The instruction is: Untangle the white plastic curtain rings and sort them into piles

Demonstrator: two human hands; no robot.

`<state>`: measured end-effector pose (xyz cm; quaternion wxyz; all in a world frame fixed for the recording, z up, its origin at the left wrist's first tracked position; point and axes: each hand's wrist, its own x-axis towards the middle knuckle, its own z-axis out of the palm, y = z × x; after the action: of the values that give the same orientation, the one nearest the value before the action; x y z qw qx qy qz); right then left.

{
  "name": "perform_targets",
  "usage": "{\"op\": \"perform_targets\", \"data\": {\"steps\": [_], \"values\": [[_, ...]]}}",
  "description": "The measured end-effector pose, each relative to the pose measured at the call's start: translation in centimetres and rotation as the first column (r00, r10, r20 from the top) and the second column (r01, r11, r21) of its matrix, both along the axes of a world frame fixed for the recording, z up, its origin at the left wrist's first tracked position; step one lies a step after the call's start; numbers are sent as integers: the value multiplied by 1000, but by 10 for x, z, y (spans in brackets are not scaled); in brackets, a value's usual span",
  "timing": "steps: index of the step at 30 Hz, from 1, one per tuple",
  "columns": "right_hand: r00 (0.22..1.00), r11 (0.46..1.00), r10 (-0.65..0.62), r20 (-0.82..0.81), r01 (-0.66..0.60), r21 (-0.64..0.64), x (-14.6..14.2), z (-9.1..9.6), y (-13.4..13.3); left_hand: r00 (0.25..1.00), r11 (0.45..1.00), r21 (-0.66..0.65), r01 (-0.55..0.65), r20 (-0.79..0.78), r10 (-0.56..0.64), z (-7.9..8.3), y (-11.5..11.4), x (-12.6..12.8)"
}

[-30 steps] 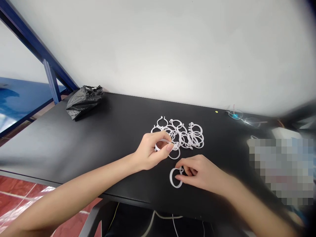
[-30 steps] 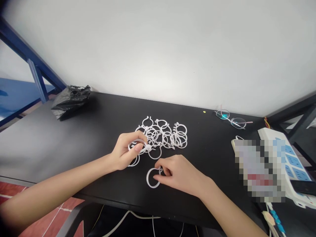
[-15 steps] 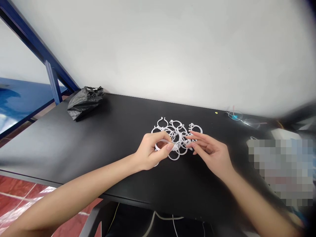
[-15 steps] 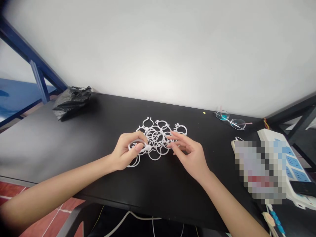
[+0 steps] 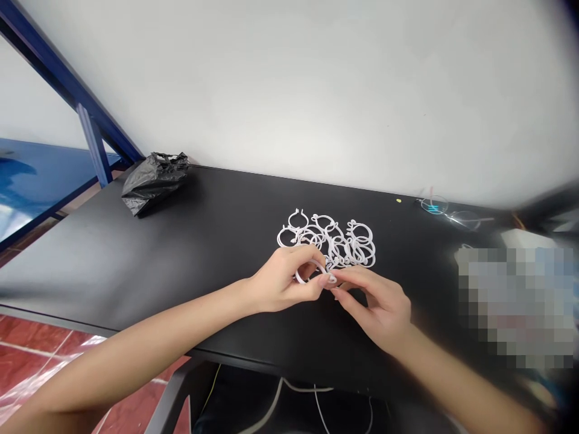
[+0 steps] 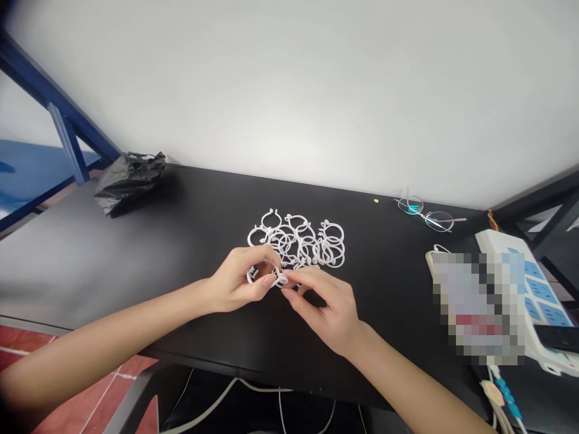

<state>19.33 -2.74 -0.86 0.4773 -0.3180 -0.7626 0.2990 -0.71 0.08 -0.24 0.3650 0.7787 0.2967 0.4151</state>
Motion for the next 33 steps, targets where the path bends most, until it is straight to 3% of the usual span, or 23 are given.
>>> {"op": "perform_targets", "data": {"steps": [7,12,16,19,24,29,31,32,33], "values": [[997,997,-44,-63,40,-73,-2,-1,-2,999,999,42,3,-48,-1,0,-1,1],[990,983,2,-144,-28,-180,-4,2,-2,999,999,-25,23,-31,-24,1,-2,0],[972,954,24,-233,-92,-286,-4,2,-3,992,986,-111,125,31,-122,2,-2,-1],[968,946,16,-250,-96,-310,-4,3,-3,986,977,-134,164,53,-158,3,0,-2],[971,930,21,-238,-107,-352,-4,6,-4,992,980,-158,123,-10,-126,4,-1,-2],[956,904,88,-280,-194,-380,-1,5,-1,985,974,-160,164,-19,-169,7,-1,-2],[952,900,109,-287,-217,-378,2,4,2,990,989,-81,121,-59,-126,11,9,-11],[952,901,105,-287,-213,-378,4,3,4,994,999,-17,50,-98,-52,14,17,-18],[954,905,91,-286,-199,-377,6,3,6,985,995,39,-96,-141,101,15,27,-28]]}}
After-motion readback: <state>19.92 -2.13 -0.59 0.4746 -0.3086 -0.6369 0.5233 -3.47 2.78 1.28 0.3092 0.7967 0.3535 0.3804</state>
